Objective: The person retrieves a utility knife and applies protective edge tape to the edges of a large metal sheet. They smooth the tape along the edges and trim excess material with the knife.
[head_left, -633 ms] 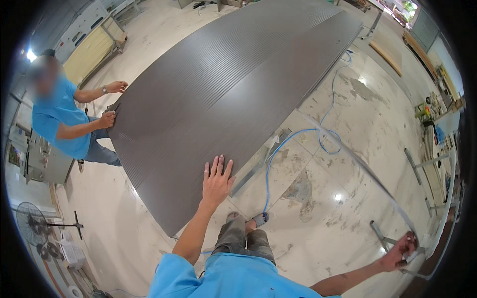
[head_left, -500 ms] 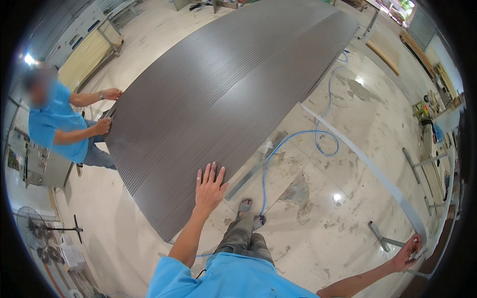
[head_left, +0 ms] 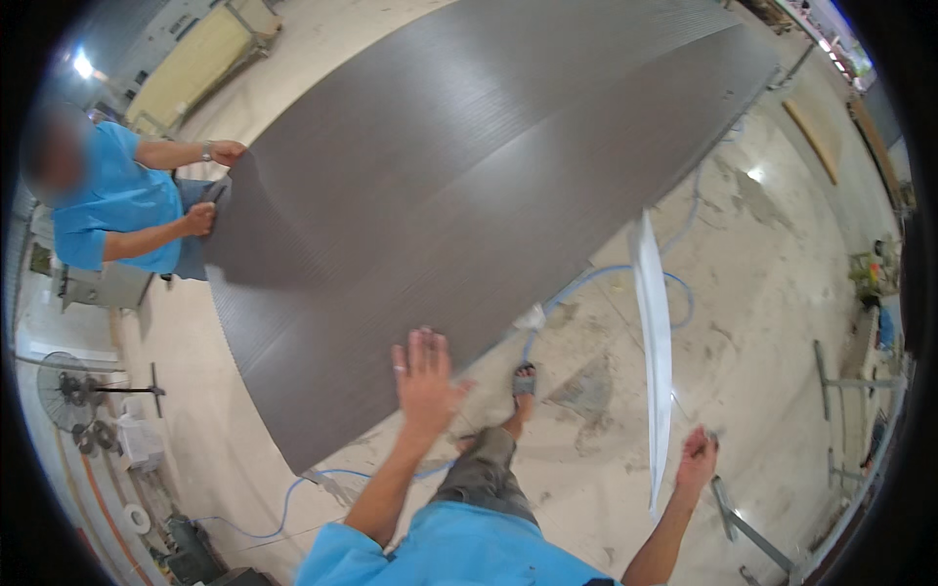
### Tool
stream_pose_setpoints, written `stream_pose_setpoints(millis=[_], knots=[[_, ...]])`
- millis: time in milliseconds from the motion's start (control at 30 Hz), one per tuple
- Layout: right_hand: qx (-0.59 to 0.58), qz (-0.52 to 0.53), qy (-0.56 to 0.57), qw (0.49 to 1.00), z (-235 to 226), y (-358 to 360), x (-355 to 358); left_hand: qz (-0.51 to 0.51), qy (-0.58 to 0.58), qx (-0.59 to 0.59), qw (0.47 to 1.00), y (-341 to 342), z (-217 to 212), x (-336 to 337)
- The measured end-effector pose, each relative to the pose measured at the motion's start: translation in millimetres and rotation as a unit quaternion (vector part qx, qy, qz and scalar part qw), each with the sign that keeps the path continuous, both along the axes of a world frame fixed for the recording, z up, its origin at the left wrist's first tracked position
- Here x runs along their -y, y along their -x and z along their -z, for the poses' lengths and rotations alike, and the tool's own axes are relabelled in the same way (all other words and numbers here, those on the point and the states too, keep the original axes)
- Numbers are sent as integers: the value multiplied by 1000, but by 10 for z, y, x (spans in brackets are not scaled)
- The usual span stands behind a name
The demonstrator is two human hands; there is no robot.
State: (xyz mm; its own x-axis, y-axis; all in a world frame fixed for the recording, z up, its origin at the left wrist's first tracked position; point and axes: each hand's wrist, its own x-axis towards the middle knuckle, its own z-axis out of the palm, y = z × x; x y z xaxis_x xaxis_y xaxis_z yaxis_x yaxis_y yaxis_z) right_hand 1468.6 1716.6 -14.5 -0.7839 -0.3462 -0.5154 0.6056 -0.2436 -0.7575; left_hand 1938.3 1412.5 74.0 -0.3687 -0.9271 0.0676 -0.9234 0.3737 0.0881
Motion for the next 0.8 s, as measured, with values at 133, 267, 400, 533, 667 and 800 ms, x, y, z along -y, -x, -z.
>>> stream_pose_setpoints(millis=[133,267,400,533,667,800], knots=[[-442,-324,-99,831,-26,-983,2283,94,-5,-14,995,595,180,278],[-545,-264,-56,794,-128,-1498,3775,94,21,21,995,712,268,376],[-666,-189,-42,720,80,-1178,4318,97,33,24,995,679,343,405],[-730,-142,-26,668,262,-492,4650,96,36,19,995,674,430,410],[-739,-160,-106,646,218,-27,4806,69,-13,-13,997,506,397,137],[-789,-99,-48,604,145,-21,4823,-28,-28,-38,998,263,227,-533]])
